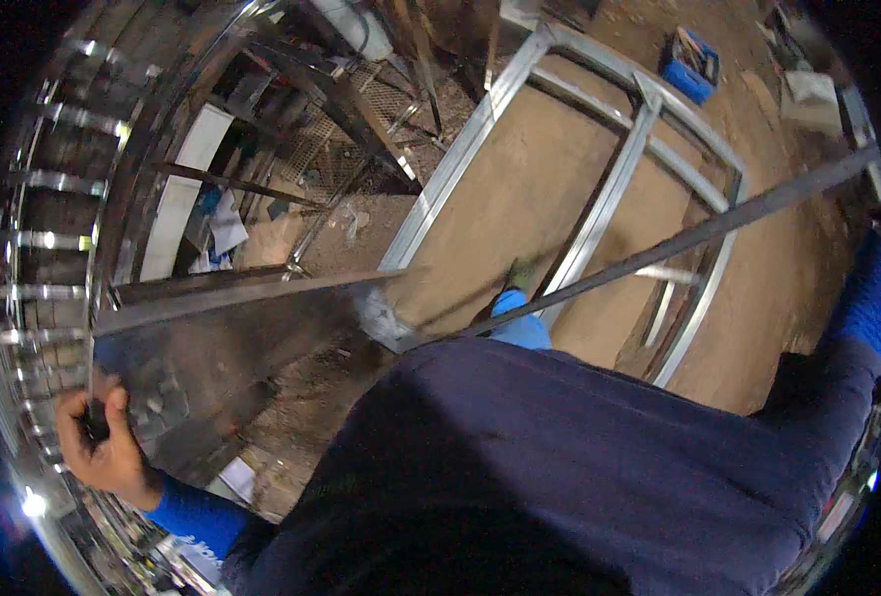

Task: The person positions a large metal sheet on a workbench, then uses a welding torch to weld the sheet to a metal frame structure. The person moves around the frame to access different edges while welding.

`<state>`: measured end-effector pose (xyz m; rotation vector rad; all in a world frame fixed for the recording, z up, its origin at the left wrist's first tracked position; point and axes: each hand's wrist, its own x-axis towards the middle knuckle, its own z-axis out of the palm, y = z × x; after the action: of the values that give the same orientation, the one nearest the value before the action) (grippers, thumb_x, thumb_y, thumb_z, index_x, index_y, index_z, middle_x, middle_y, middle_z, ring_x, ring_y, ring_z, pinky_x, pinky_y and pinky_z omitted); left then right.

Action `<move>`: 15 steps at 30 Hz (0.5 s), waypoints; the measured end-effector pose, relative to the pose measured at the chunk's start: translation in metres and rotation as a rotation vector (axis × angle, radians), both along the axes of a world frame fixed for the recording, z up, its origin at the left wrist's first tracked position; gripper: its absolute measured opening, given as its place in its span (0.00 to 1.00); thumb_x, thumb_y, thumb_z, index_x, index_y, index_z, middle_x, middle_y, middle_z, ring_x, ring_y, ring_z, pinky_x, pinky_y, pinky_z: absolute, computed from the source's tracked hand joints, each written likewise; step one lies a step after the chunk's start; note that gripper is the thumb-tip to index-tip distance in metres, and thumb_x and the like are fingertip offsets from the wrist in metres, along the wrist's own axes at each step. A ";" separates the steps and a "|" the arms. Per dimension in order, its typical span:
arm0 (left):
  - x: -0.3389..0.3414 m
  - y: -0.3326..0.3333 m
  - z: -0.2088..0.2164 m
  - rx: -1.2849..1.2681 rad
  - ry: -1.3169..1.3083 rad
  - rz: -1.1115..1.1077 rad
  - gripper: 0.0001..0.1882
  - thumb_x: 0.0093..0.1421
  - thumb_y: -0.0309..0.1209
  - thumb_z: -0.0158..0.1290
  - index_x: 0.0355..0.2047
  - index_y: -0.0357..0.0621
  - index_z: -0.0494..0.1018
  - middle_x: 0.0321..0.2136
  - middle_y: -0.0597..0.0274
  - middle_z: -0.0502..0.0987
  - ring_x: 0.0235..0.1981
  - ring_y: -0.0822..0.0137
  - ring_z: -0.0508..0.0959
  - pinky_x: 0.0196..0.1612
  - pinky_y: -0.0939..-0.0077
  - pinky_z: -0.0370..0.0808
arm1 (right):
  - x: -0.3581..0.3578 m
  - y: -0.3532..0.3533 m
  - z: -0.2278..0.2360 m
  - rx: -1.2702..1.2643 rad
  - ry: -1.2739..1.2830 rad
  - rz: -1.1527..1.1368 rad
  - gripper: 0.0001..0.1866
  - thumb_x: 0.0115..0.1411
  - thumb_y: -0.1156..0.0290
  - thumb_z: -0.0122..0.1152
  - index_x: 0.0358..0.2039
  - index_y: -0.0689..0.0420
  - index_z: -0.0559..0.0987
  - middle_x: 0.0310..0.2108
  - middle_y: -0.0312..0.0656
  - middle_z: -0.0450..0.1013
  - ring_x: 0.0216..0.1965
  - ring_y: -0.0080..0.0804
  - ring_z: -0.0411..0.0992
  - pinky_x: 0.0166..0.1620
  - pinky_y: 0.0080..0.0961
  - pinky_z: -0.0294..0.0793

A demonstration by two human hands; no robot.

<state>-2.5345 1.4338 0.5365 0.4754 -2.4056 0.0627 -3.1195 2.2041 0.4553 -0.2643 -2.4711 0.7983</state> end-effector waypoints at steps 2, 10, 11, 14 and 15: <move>-0.033 0.021 -0.001 0.084 0.052 0.090 0.11 0.58 0.21 0.65 0.34 0.36 0.72 0.33 0.61 0.78 0.36 0.69 0.77 0.46 0.76 0.74 | -0.044 0.012 -0.003 0.015 -0.045 0.012 0.27 0.65 0.43 0.59 0.36 0.59 0.80 0.32 0.38 0.75 0.32 0.24 0.73 0.37 0.26 0.72; -0.106 0.058 -0.001 0.101 0.127 0.078 0.11 0.59 0.20 0.65 0.36 0.36 0.72 0.36 0.53 0.83 0.38 0.68 0.81 0.47 0.76 0.75 | -0.169 0.014 -0.010 -0.015 -0.112 0.084 0.27 0.64 0.43 0.60 0.37 0.60 0.80 0.33 0.39 0.76 0.34 0.26 0.74 0.39 0.28 0.72; -0.115 0.059 -0.003 0.124 0.148 0.065 0.11 0.59 0.20 0.64 0.36 0.35 0.72 0.36 0.53 0.83 0.37 0.68 0.81 0.48 0.76 0.75 | -0.181 0.010 -0.011 -0.020 -0.122 0.094 0.27 0.64 0.43 0.61 0.37 0.60 0.80 0.33 0.39 0.76 0.34 0.26 0.74 0.39 0.28 0.72; -0.155 0.070 -0.005 0.121 0.164 0.029 0.10 0.59 0.19 0.64 0.37 0.35 0.74 0.36 0.54 0.83 0.38 0.68 0.81 0.48 0.76 0.75 | -0.218 -0.012 -0.018 -0.048 -0.145 0.141 0.27 0.64 0.43 0.61 0.37 0.60 0.80 0.34 0.39 0.77 0.34 0.26 0.74 0.40 0.29 0.73; -0.174 0.071 -0.008 0.101 0.160 0.012 0.10 0.59 0.18 0.64 0.36 0.35 0.74 0.36 0.54 0.83 0.38 0.68 0.82 0.47 0.76 0.76 | -0.231 -0.018 -0.022 -0.065 -0.149 0.153 0.27 0.64 0.43 0.61 0.38 0.60 0.80 0.34 0.40 0.77 0.35 0.27 0.74 0.40 0.29 0.73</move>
<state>-2.7080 1.5047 0.5290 0.5211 -2.2562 -0.0887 -3.3502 2.1865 0.4334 -0.1646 -2.6323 0.9549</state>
